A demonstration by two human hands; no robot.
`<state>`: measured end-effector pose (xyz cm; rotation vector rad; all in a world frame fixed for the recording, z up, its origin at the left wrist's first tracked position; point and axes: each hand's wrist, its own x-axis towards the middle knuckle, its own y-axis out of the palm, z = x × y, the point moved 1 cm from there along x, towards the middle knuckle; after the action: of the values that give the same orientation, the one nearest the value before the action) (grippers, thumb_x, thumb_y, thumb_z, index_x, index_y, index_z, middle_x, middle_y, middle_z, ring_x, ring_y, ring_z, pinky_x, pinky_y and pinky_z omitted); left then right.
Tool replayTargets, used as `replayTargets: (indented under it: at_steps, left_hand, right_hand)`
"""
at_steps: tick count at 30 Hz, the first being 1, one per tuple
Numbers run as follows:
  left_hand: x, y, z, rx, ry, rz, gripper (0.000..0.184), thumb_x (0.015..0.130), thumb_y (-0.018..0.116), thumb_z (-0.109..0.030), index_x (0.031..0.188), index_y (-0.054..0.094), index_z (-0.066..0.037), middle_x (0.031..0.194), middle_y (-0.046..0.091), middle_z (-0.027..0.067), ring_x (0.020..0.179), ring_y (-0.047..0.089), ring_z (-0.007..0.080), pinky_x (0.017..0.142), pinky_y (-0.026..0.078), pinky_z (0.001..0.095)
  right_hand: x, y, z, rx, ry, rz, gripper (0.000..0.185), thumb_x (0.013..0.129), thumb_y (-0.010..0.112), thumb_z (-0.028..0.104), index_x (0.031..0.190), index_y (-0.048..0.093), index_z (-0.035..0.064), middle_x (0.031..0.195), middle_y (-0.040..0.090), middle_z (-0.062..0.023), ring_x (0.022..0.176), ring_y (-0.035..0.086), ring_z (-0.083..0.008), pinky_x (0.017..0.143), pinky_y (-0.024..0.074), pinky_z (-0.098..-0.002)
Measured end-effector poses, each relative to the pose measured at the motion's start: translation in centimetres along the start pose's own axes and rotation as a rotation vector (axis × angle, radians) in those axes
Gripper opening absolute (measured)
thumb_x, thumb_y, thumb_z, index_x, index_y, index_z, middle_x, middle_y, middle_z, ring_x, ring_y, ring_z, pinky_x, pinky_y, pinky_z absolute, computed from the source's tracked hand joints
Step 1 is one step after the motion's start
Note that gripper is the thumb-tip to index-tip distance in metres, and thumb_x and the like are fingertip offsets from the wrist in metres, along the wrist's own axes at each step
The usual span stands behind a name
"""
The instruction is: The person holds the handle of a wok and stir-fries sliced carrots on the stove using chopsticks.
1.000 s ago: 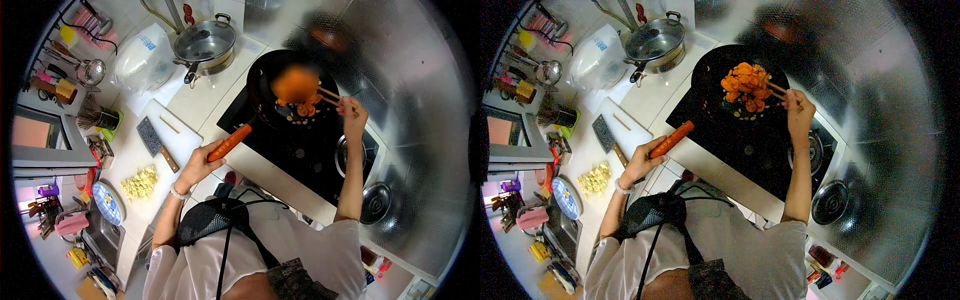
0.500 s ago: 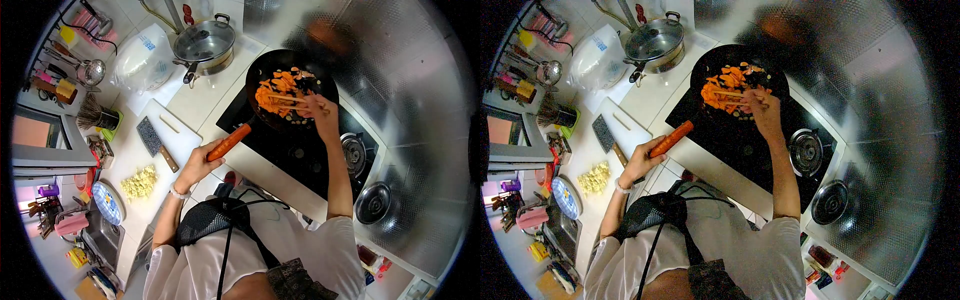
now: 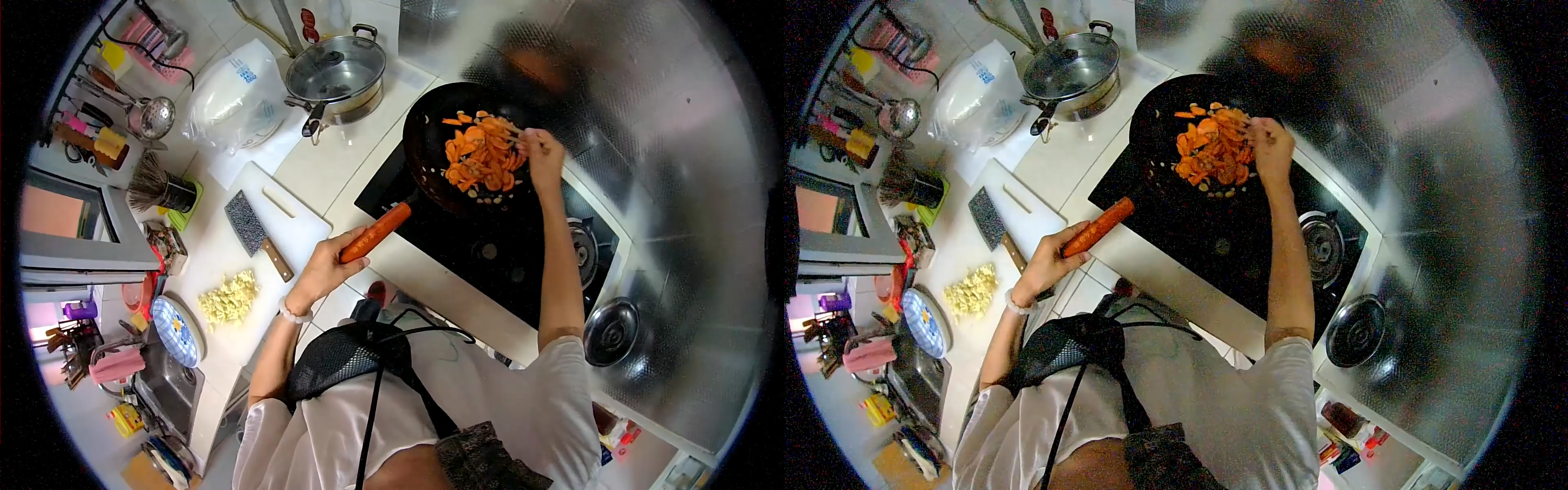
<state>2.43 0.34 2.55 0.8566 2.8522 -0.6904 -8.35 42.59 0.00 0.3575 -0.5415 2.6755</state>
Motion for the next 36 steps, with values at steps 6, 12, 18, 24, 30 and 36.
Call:
replayTargets:
  at_steps: [6, 12, 18, 24, 30, 36]
  left_hand:
    - [0.1, 0.0, -0.1, 0.009, -0.022, 0.002, 0.058, 0.082, 0.070, -0.011, 0.133, 0.046, 0.002, 0.117, 0.062, 0.0156, 0.100, 0.057, 0.0164, 0.091, 0.045, 0.0285]
    - [0.3, 0.1, 0.1, 0.004, -0.006, 0.003, 0.058, 0.082, 0.070, -0.012, 0.133, 0.046, 0.003, 0.116, 0.062, 0.0145, 0.100, 0.057, 0.0162, 0.091, 0.044, 0.0281]
    - [0.1, 0.1, 0.3, -0.007, 0.049, -0.062, 0.056, 0.079, 0.071, -0.009, 0.129, 0.050, 0.002, 0.102, 0.065, 0.0202, 0.087, 0.063, 0.0194, 0.083, 0.048, 0.0295]
    - [0.1, 0.0, 0.5, -0.013, -0.029, 0.012, 0.057, 0.082, 0.070, -0.011, 0.133, 0.046, 0.003, 0.119, 0.060, 0.0135, 0.103, 0.055, 0.0148, 0.093, 0.043, 0.0266]
    - [0.0, 0.3, 0.4, -0.012, 0.091, -0.078, 0.057, 0.079, 0.071, -0.010, 0.130, 0.049, 0.002, 0.100, 0.066, 0.0205, 0.085, 0.063, 0.0196, 0.083, 0.048, 0.0293]
    - [0.1, 0.2, 0.7, 0.010, 0.052, -0.051, 0.055, 0.079, 0.071, -0.010, 0.129, 0.050, 0.002, 0.097, 0.066, 0.0191, 0.080, 0.061, 0.0176, 0.079, 0.049, 0.0285]
  right_hand:
    - [-3.0, 0.8, 5.4, -0.138, 0.141, 0.284, 0.036, 0.094, 0.057, 0.030, 0.099, 0.066, -0.0044, 0.077, 0.066, -0.0093, 0.070, 0.067, -0.0165, 0.066, 0.0542, -0.0300]
    - [-5.1, 1.0, 5.7, 0.173, 0.173, 0.326, 0.036, 0.094, 0.058, 0.029, 0.098, 0.065, -0.0065, 0.082, 0.067, -0.0099, 0.068, 0.067, -0.0173, 0.060, 0.0530, -0.0279]
    - [-2.1, -3.5, 3.5, 0.072, 0.140, -0.005, 0.028, 0.095, 0.057, 0.022, 0.090, 0.064, -0.0045, 0.073, 0.064, -0.0069, 0.064, 0.063, -0.0140, 0.057, 0.0508, -0.0260]
    - [-0.9, -2.2, 2.2, 0.063, 0.074, -0.097, 0.024, 0.093, 0.058, 0.019, 0.091, 0.064, -0.0050, 0.076, 0.064, -0.0068, 0.068, 0.063, -0.0134, 0.061, 0.0509, -0.0261]
    - [-2.0, -0.4, 0.6, -0.193, 0.018, 0.141, 0.030, 0.094, 0.058, 0.025, 0.097, 0.065, -0.0044, 0.080, 0.065, -0.0084, 0.070, 0.064, -0.0141, 0.065, 0.0507, -0.0271]
    - [-0.3, -3.1, 4.3, -0.064, 0.048, -0.019, 0.030, 0.094, 0.058, 0.026, 0.094, 0.065, -0.0036, 0.081, 0.066, -0.0071, 0.068, 0.063, -0.0120, 0.062, 0.0505, -0.0246]
